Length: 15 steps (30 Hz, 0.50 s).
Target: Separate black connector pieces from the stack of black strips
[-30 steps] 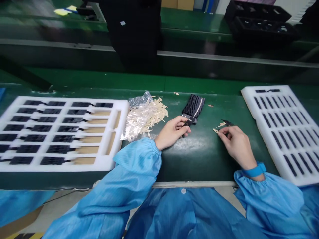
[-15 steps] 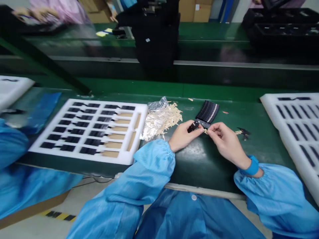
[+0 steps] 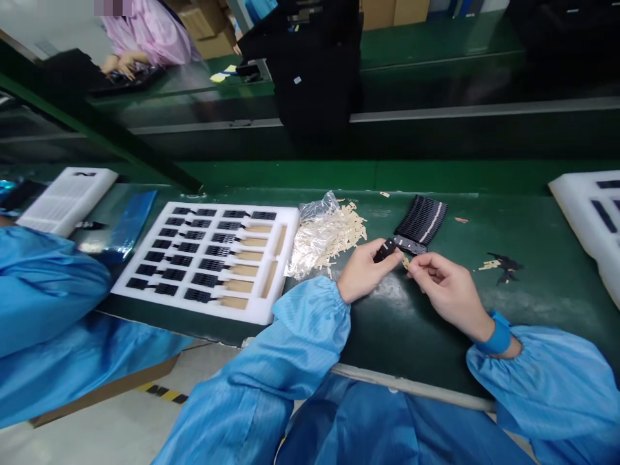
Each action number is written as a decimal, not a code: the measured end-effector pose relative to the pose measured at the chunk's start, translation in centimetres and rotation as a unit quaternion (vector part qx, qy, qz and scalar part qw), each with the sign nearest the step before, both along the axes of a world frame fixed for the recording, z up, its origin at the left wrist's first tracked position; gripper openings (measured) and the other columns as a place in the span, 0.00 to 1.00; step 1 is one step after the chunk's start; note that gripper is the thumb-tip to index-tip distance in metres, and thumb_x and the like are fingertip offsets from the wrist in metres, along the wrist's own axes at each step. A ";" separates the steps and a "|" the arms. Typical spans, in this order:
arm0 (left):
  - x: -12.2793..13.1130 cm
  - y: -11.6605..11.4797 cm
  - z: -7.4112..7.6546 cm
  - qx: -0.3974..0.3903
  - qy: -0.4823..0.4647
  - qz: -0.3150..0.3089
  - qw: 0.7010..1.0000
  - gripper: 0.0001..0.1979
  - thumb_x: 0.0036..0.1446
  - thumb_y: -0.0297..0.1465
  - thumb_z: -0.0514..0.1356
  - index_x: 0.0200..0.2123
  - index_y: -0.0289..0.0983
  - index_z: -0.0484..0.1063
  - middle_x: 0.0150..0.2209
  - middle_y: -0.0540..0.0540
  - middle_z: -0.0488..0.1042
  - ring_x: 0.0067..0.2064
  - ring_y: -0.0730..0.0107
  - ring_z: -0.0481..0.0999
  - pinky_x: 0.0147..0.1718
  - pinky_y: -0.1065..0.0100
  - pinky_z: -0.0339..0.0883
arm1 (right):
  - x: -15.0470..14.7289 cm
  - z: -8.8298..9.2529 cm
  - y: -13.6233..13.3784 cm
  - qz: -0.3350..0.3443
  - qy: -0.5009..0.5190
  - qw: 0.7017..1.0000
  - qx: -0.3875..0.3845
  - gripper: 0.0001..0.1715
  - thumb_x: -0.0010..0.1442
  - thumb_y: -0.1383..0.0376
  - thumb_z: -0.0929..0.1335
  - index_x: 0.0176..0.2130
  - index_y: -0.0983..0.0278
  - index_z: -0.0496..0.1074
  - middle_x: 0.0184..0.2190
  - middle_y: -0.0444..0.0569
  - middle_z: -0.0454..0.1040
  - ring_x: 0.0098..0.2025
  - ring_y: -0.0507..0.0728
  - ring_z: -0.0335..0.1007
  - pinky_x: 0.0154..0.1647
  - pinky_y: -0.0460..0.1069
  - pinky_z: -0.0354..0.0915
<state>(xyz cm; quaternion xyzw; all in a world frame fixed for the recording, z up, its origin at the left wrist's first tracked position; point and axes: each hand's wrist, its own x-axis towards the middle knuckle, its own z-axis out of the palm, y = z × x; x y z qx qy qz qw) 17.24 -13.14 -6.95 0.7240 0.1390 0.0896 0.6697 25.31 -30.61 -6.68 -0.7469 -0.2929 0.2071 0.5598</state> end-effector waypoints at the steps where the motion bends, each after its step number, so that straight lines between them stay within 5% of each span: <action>1: 0.0 0.0 0.1 -0.009 -0.002 -0.005 1.000 0.12 0.61 0.38 0.64 0.33 0.35 0.73 0.30 0.51 0.71 0.33 0.73 0.68 0.36 0.70 0.61 | 0.0 0.0 0.0 0.000 -0.006 1.000 -0.004 0.20 0.65 0.49 0.71 0.36 0.63 0.75 0.26 0.47 0.75 0.24 0.52 0.67 0.25 0.47 0.64; 7: -0.2 0.1 0.4 0.003 -0.003 -0.023 1.000 0.16 0.62 0.42 0.63 0.30 0.35 0.70 0.26 0.53 0.66 0.29 0.75 0.63 0.32 0.70 0.58 | -0.1 0.4 0.0 -0.011 -0.047 0.999 0.005 0.23 0.66 0.46 0.69 0.32 0.62 0.75 0.22 0.46 0.74 0.22 0.53 0.67 0.24 0.48 0.65; 11: -0.3 0.5 0.5 0.030 -0.003 -0.034 0.999 0.18 0.61 0.44 0.64 0.30 0.35 0.71 0.28 0.51 0.68 0.31 0.73 0.65 0.33 0.70 0.59 | 0.4 0.5 -0.1 -0.087 -0.069 0.994 0.019 0.21 0.64 0.47 0.71 0.33 0.61 0.76 0.24 0.47 0.76 0.22 0.53 0.66 0.24 0.48 0.65; 15: -0.6 0.7 0.7 0.026 0.043 -0.132 0.990 0.15 0.55 0.40 0.69 0.31 0.34 0.74 0.27 0.51 0.71 0.29 0.74 0.66 0.30 0.71 0.59 | 1.0 0.5 -0.2 -0.100 -0.036 0.994 0.029 0.21 0.62 0.47 0.73 0.34 0.62 0.77 0.26 0.48 0.78 0.22 0.52 0.66 0.23 0.48 0.66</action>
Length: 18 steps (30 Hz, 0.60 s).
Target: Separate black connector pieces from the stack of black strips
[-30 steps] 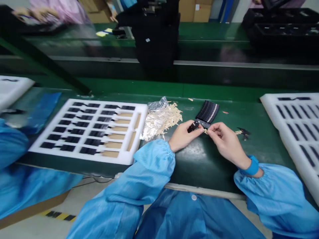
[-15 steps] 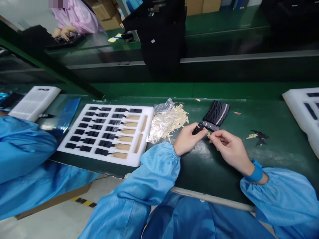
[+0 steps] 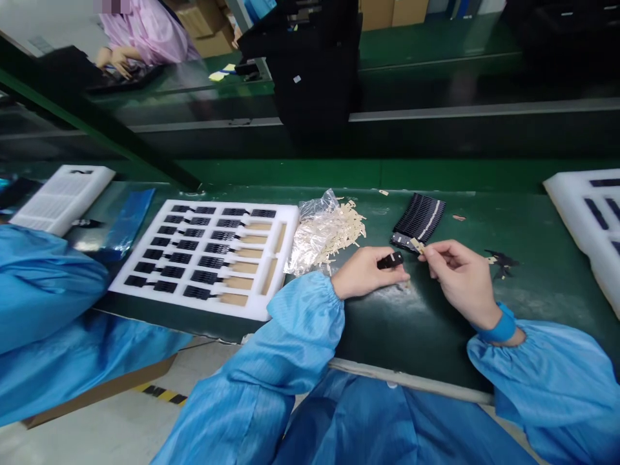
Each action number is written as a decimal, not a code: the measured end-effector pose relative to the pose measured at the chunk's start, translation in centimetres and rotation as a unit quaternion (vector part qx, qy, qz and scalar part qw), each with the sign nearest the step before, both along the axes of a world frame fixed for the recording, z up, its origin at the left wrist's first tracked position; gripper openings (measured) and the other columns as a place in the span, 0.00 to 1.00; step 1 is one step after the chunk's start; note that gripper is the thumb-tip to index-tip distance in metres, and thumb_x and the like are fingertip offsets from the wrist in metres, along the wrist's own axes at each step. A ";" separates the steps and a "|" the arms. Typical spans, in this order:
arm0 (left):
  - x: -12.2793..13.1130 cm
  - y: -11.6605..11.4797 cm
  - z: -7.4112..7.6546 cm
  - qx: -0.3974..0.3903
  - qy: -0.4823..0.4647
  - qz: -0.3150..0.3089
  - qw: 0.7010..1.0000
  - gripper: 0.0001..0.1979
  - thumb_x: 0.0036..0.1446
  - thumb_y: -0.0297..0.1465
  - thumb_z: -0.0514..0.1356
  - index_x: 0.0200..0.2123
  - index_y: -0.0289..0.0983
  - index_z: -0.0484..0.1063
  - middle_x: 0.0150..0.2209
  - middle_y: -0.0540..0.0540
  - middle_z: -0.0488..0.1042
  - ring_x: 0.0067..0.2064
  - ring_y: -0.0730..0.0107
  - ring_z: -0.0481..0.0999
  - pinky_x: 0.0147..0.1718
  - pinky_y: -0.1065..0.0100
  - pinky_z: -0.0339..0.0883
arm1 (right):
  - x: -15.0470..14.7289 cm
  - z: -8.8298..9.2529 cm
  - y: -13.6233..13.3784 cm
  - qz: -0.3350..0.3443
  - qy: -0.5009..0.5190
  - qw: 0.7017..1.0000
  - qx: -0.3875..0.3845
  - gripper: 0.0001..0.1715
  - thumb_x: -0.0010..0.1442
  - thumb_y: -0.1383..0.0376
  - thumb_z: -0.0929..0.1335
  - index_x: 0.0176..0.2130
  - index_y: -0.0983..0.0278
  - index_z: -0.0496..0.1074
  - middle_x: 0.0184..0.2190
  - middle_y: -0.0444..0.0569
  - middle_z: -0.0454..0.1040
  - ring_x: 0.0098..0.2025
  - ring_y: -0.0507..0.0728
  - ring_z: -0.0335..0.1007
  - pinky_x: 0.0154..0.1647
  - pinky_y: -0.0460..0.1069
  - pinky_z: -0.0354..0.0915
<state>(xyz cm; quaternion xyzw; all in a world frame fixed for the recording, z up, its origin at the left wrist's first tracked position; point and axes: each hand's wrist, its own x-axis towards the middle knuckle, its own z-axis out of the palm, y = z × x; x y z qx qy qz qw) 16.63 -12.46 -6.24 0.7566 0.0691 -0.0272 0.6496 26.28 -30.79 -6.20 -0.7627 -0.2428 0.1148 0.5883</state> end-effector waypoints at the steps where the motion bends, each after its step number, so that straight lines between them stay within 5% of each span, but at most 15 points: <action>1: -0.1 0.0 0.1 0.008 0.006 -0.027 1.000 0.13 0.53 0.38 0.70 0.33 0.34 0.76 0.27 0.52 0.71 0.29 0.75 0.66 0.29 0.72 0.59 | 0.1 -0.1 0.0 0.012 0.010 1.000 0.001 0.21 0.61 0.47 0.73 0.34 0.62 0.77 0.26 0.48 0.78 0.22 0.52 0.66 0.23 0.47 0.66; 5: -0.2 -0.3 0.4 0.028 -0.023 -0.064 0.997 0.09 0.57 0.35 0.68 0.37 0.35 0.78 0.29 0.51 0.75 0.30 0.74 0.70 0.33 0.71 0.62 | 0.0 -0.6 -0.1 0.039 0.017 0.999 -0.001 0.19 0.60 0.49 0.75 0.33 0.62 0.77 0.27 0.47 0.77 0.25 0.53 0.70 0.26 0.47 0.68; 11: -0.5 -1.0 0.3 0.102 -0.117 0.118 0.981 0.08 0.63 0.32 0.62 0.42 0.37 0.80 0.39 0.46 0.82 0.40 0.66 0.79 0.41 0.68 0.69 | -0.4 -1.1 -0.4 0.068 -0.040 0.996 -0.028 0.11 0.64 0.56 0.72 0.36 0.61 0.78 0.30 0.47 0.77 0.28 0.54 0.70 0.27 0.49 0.65; 18: -0.5 -1.2 -0.3 0.120 -0.119 0.107 0.980 0.08 0.63 0.33 0.63 0.40 0.36 0.81 0.32 0.48 0.79 0.32 0.72 0.75 0.34 0.72 0.66 | -1.0 -0.7 -0.2 0.084 -0.137 0.986 -0.044 0.07 0.67 0.61 0.70 0.38 0.60 0.78 0.31 0.47 0.75 0.29 0.55 0.68 0.30 0.51 0.64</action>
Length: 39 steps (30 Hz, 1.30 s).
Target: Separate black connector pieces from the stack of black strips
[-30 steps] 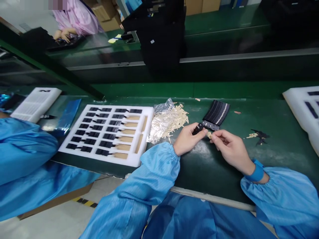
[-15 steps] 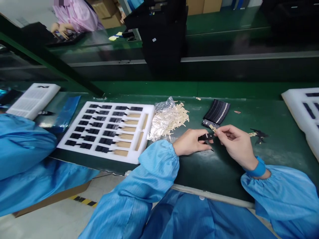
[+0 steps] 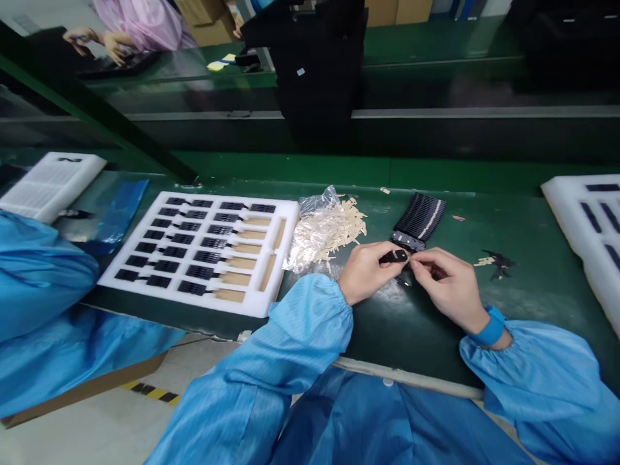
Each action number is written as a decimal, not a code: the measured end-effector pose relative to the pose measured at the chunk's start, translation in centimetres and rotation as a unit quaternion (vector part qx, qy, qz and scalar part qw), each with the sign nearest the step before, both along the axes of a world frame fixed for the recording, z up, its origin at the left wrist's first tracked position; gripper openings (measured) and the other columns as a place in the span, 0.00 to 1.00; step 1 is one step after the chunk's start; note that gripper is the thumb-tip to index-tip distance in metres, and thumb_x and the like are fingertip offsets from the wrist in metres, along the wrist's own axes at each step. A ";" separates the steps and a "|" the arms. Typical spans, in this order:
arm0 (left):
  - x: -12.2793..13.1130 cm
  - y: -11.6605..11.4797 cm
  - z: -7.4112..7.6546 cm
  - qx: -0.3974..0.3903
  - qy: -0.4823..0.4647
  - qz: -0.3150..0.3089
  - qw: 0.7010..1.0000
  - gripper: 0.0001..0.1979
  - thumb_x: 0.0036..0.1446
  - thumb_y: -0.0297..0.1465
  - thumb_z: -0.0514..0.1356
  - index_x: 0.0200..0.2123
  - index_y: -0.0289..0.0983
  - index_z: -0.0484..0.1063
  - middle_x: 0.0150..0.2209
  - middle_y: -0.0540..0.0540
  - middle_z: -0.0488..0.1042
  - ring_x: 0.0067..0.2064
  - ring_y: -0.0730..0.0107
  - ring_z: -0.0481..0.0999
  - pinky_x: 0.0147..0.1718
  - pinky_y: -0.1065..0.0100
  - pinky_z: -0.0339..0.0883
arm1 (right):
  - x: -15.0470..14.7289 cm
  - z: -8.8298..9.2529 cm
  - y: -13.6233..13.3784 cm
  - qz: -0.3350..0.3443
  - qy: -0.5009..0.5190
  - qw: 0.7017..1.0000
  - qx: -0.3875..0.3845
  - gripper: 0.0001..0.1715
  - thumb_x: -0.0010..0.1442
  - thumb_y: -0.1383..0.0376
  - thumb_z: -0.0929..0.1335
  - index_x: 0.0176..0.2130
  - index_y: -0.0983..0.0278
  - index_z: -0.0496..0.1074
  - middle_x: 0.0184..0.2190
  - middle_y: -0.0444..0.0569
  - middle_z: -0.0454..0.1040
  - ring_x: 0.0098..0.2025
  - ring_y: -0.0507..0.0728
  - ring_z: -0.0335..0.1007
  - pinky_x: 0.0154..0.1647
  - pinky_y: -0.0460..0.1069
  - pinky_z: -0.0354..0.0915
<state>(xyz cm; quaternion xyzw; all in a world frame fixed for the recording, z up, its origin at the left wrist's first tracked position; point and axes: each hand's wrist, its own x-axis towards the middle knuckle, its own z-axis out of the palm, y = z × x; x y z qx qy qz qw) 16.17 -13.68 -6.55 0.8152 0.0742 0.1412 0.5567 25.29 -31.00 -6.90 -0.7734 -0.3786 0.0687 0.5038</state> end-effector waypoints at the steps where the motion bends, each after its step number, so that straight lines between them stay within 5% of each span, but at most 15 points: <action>1: 0.0 0.1 0.0 0.001 -0.003 -0.002 1.000 0.07 0.62 0.33 0.63 0.39 0.36 0.81 0.31 0.49 0.78 0.31 0.72 0.74 0.33 0.72 0.65 | 0.0 0.0 0.0 0.004 -0.005 1.000 0.001 0.07 0.67 0.62 0.69 0.38 0.60 0.78 0.31 0.47 0.75 0.28 0.55 0.68 0.29 0.51 0.64; 11: 0.1 1.0 0.0 0.109 -0.023 0.005 0.994 0.04 0.57 0.27 0.60 0.32 0.38 0.76 0.22 0.55 0.66 0.26 0.76 0.66 0.29 0.73 0.59 | -0.1 0.1 0.4 0.023 0.006 1.000 0.018 0.07 0.65 0.64 0.69 0.35 0.62 0.76 0.29 0.47 0.74 0.27 0.52 0.67 0.26 0.48 0.63; 18: -0.3 5.8 1.6 0.304 0.091 0.222 0.922 0.08 0.56 0.30 0.62 0.25 0.38 0.68 0.24 0.50 0.69 0.28 0.69 0.67 0.29 0.68 0.53 | 0.2 -0.3 0.4 -0.018 0.097 0.995 0.026 0.07 0.62 0.63 0.69 0.33 0.63 0.75 0.28 0.47 0.74 0.26 0.52 0.67 0.26 0.47 0.61; 20: -0.3 5.6 1.6 0.262 0.090 0.189 0.942 0.07 0.58 0.31 0.62 0.27 0.37 0.71 0.24 0.51 0.69 0.28 0.69 0.68 0.30 0.68 0.56 | 0.2 -0.4 0.4 -0.013 0.112 0.993 0.023 0.08 0.62 0.62 0.69 0.33 0.63 0.75 0.27 0.46 0.74 0.25 0.52 0.66 0.25 0.47 0.61; 23: -0.1 3.7 1.5 0.086 0.047 0.046 0.994 0.07 0.60 0.33 0.62 0.39 0.37 0.77 0.28 0.51 0.73 0.30 0.71 0.71 0.34 0.70 0.63 | 0.3 -0.3 0.3 -0.001 0.112 0.994 0.018 0.07 0.62 0.63 0.69 0.33 0.63 0.75 0.26 0.45 0.74 0.24 0.52 0.65 0.25 0.47 0.61; 27: 0.3 1.7 1.1 -0.063 0.041 -0.076 0.994 0.12 0.62 0.37 0.63 0.42 0.35 0.78 0.38 0.46 0.79 0.40 0.67 0.76 0.41 0.70 0.67 | 0.4 -0.1 0.1 0.024 0.066 0.997 0.014 0.07 0.64 0.65 0.68 0.33 0.62 0.75 0.25 0.44 0.72 0.24 0.51 0.64 0.25 0.47 0.60; 34: 0.2 1.7 0.7 -0.037 0.059 -0.036 0.997 0.11 0.61 0.38 0.63 0.36 0.35 0.77 0.28 0.52 0.72 0.30 0.74 0.67 0.30 0.72 0.60 | -0.1 0.1 -0.1 -0.040 -0.040 0.998 0.016 0.00 0.65 0.67 0.71 0.39 0.62 0.74 0.34 0.45 0.72 0.29 0.51 0.66 0.28 0.47 0.63; 39: -0.1 1.0 0.6 0.043 0.033 -0.033 0.998 0.06 0.59 0.33 0.63 0.37 0.37 0.78 0.30 0.51 0.76 0.31 0.74 0.71 0.32 0.72 0.62 | -0.6 0.3 -0.1 0.011 -0.072 0.997 -0.006 0.03 0.67 0.68 0.70 0.38 0.61 0.74 0.31 0.43 0.73 0.28 0.50 0.66 0.29 0.47 0.63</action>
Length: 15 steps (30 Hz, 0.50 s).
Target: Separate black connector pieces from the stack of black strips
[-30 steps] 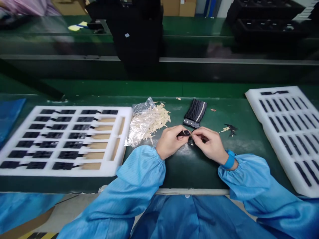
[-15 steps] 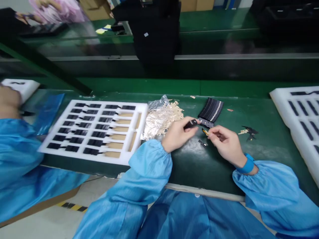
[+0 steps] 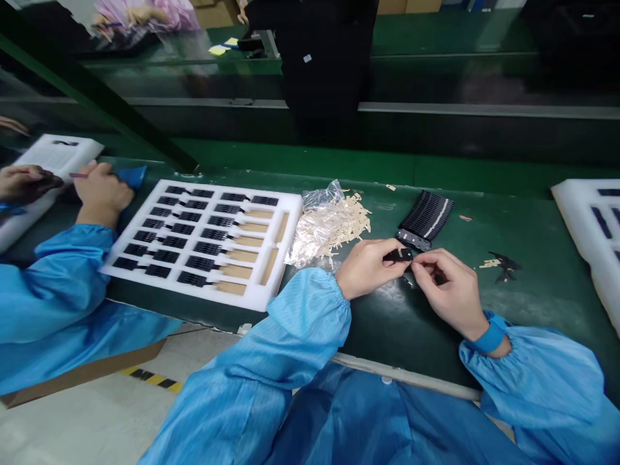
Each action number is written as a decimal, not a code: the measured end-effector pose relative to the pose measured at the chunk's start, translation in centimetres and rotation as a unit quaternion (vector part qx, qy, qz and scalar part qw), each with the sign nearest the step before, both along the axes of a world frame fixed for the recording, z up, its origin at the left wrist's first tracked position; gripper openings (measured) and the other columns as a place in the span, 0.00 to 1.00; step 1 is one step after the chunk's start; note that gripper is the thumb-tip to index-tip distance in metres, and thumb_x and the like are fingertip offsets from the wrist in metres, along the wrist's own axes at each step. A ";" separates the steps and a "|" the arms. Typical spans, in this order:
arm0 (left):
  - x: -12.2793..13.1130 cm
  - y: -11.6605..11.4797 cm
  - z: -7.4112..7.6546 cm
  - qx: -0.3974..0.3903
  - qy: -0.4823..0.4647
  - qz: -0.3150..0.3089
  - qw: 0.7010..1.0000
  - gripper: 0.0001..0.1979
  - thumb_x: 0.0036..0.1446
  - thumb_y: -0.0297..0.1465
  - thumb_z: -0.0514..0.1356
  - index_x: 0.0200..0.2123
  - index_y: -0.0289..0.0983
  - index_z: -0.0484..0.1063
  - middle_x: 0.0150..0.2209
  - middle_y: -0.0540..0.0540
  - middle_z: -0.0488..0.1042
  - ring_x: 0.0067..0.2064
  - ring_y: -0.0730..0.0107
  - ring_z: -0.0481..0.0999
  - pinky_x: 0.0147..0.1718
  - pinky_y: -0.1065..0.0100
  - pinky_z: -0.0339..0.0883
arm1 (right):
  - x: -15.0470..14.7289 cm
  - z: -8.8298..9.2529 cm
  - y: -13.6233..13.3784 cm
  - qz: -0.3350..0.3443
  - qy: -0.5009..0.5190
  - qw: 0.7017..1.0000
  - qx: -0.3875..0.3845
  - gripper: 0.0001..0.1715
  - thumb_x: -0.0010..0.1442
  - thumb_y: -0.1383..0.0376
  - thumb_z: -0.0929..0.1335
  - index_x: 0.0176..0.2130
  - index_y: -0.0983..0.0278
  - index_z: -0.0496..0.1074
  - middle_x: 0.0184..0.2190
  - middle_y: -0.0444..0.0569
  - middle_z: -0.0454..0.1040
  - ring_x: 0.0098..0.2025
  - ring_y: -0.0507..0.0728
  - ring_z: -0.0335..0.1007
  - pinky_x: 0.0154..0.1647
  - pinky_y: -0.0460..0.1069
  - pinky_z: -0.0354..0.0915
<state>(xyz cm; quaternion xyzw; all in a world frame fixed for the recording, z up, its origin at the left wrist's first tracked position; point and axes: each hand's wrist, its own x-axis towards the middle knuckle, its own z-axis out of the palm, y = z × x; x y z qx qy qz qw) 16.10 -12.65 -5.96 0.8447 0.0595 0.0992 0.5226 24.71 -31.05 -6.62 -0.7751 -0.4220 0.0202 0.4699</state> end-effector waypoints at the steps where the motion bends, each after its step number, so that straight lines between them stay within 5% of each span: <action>1: 0.0 -0.1 -0.1 0.013 -0.007 -0.002 1.000 0.06 0.59 0.31 0.62 0.37 0.38 0.78 0.31 0.51 0.77 0.31 0.74 0.72 0.33 0.72 0.63 | 0.0 0.0 0.0 -0.002 -0.003 1.000 -0.001 0.03 0.67 0.68 0.70 0.38 0.61 0.74 0.31 0.43 0.73 0.28 0.50 0.66 0.29 0.47 0.63; 9: 0.0 -0.5 -0.3 0.065 -0.002 -0.007 0.998 0.05 0.58 0.30 0.61 0.37 0.39 0.78 0.30 0.52 0.77 0.31 0.73 0.74 0.34 0.72 0.64 | -0.2 -0.2 0.1 -0.021 -0.040 0.999 -0.004 0.02 0.66 0.68 0.70 0.39 0.61 0.75 0.30 0.42 0.74 0.26 0.50 0.66 0.28 0.47 0.63; 15: 0.1 0.4 0.9 -0.006 0.004 0.010 1.000 0.05 0.59 0.33 0.63 0.32 0.38 0.74 0.25 0.53 0.70 0.28 0.74 0.69 0.30 0.71 0.60 | 0.3 -0.7 -0.2 -0.049 0.015 0.998 -0.019 0.05 0.66 0.63 0.70 0.36 0.61 0.75 0.29 0.45 0.74 0.27 0.53 0.67 0.28 0.49 0.64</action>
